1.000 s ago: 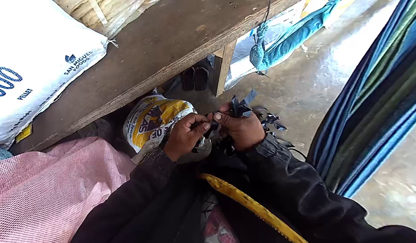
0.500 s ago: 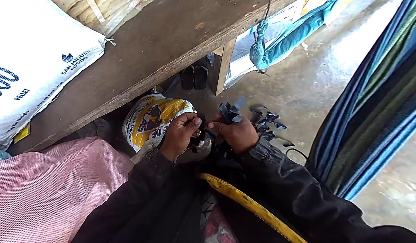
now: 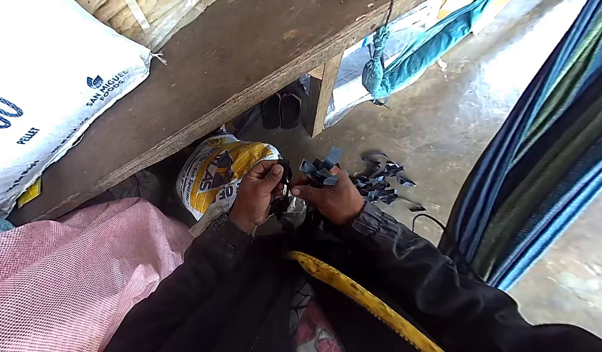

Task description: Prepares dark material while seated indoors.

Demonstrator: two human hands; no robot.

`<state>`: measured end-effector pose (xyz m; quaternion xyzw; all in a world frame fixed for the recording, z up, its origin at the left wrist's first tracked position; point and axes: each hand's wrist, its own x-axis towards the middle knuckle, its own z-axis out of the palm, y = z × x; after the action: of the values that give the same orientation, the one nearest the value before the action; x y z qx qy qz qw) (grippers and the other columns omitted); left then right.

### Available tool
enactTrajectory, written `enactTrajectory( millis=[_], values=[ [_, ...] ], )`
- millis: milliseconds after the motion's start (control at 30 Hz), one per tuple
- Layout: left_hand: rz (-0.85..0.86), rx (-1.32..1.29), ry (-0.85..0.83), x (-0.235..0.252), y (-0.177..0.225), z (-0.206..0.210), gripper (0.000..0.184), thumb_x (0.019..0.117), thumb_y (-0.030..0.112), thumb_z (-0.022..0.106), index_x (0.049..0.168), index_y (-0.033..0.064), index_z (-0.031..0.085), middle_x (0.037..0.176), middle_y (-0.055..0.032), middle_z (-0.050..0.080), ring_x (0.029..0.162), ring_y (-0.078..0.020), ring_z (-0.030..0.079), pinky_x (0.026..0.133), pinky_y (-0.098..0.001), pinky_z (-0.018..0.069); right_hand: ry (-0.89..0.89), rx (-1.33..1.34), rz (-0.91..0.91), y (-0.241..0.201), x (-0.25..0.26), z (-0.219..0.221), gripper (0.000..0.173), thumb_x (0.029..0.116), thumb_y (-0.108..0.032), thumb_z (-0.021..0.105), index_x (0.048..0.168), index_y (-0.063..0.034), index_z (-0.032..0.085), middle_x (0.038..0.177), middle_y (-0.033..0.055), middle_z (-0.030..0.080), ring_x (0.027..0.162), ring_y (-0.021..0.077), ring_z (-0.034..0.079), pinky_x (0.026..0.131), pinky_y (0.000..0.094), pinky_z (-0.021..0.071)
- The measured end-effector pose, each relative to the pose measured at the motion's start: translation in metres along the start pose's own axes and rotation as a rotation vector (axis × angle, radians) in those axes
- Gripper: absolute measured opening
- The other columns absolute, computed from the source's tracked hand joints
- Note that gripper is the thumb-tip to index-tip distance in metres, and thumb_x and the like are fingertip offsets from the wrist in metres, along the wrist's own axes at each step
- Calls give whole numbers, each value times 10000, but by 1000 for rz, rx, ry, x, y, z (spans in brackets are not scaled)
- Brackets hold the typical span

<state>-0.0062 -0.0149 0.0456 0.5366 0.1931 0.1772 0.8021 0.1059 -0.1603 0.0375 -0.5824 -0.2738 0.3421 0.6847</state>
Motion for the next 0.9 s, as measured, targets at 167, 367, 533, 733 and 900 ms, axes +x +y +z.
enactTrajectory(
  millis=[167,367,533,733,900],
  values=[
    [20,9,6,0,-2,1,91,1044,140,585,1060,112,669,877,-18,649,691,-78,600,649,-238,550,-15,-88,-77,6,2,2,411,798,15,827,1156,-21,629,970,43,756,891,114,732,844,297,624],
    [12,37,90,0,2,2,98,1053,167,577,1074,117,659,887,-28,659,700,-91,624,646,-249,567,18,-249,26,6,-1,4,358,837,-32,808,1151,-43,635,974,21,757,891,79,725,849,291,611],
    [41,68,114,0,1,1,94,1048,170,588,1074,119,663,881,-23,659,690,-91,624,637,-246,568,7,-140,-68,9,0,3,345,847,-80,816,1147,-30,653,972,39,755,861,105,721,808,297,617],
    [55,79,105,1,0,1,93,1044,167,598,1074,110,664,888,-33,665,701,-97,635,649,-257,578,1,-113,-79,9,0,5,388,834,-47,823,1170,-22,630,993,48,755,897,117,730,841,306,624],
    [95,133,86,-1,-2,1,92,1043,165,601,1073,108,666,900,-28,666,718,-99,639,653,-259,582,52,-150,-110,10,1,6,348,848,-36,801,1155,-26,636,986,36,745,898,95,721,853,288,619]
  ],
)
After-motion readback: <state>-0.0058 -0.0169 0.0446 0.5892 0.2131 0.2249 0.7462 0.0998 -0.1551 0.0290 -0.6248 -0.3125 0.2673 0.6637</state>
